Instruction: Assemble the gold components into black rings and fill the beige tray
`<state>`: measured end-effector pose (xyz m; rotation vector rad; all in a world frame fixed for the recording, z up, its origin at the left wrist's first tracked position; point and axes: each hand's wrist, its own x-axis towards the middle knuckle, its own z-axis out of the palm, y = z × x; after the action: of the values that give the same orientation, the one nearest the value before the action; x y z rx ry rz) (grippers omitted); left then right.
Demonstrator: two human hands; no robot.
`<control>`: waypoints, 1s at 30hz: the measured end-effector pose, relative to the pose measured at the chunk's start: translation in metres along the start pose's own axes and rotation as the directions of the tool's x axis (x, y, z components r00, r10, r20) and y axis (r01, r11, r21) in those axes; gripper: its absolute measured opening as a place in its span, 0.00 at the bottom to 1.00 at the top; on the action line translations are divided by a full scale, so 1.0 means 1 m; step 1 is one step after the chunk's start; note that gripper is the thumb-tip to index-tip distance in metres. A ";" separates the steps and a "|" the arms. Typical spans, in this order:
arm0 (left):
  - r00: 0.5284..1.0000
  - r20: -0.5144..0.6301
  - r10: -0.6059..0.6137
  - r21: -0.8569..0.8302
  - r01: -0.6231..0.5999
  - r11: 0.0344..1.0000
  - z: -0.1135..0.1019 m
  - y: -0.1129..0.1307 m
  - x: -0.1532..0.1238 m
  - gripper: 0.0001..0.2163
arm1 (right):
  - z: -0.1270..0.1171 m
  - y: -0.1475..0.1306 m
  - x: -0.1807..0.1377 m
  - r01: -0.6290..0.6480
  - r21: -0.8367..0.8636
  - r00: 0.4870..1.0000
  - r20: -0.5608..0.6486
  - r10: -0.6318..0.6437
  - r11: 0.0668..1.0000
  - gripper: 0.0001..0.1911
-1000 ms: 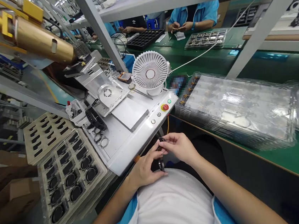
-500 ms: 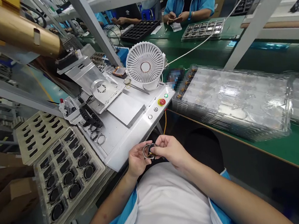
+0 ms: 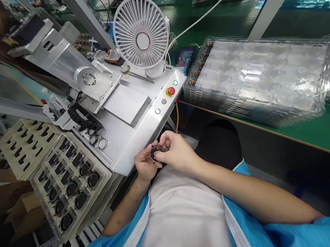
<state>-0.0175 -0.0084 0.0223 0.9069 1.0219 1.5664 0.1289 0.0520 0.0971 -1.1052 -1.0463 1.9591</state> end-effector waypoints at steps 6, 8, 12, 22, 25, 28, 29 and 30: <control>0.999 -0.002 0.041 0.020 -0.041 0.999 0.001 0.001 0.001 0.27 | -0.003 0.003 0.002 -0.036 0.009 0.999 0.037 0.035 0.999 0.17; 0.999 -0.019 0.026 0.027 -0.025 0.999 0.001 0.001 0.000 0.26 | -0.004 0.004 0.004 -0.064 0.027 0.996 0.060 0.062 0.998 0.18; 0.997 -0.063 -0.035 0.021 0.036 0.999 -0.002 -0.002 -0.002 0.27 | -0.005 0.004 0.005 -0.074 0.050 0.996 0.061 0.071 0.996 0.20; 0.997 -0.076 -0.016 0.037 0.019 0.999 -0.004 -0.008 -0.004 0.30 | -0.007 0.018 0.010 -0.154 0.168 0.986 0.083 0.142 0.974 0.26; 0.996 -0.088 0.011 0.042 -0.007 0.999 -0.003 -0.009 -0.005 0.27 | -0.013 0.017 0.013 -0.267 0.056 0.960 0.104 0.260 0.962 0.26; 0.995 -0.097 0.014 0.077 -0.006 0.997 -0.002 -0.009 -0.006 0.27 | -0.018 0.016 0.014 -0.309 0.003 0.936 0.176 0.304 0.951 0.25; 0.996 -0.092 0.012 0.085 -0.004 0.996 -0.002 -0.008 -0.006 0.27 | -0.019 0.016 0.014 -0.305 0.013 0.937 0.183 0.297 0.952 0.27; 0.997 -0.083 0.011 0.090 -0.003 0.996 -0.002 -0.008 -0.006 0.27 | -0.019 0.017 0.014 -0.296 0.034 0.941 0.182 0.285 0.955 0.28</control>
<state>-0.0154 -0.0135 0.0139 0.9136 1.1574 1.5853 0.1374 0.0619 0.0714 -1.1216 -0.9474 2.3432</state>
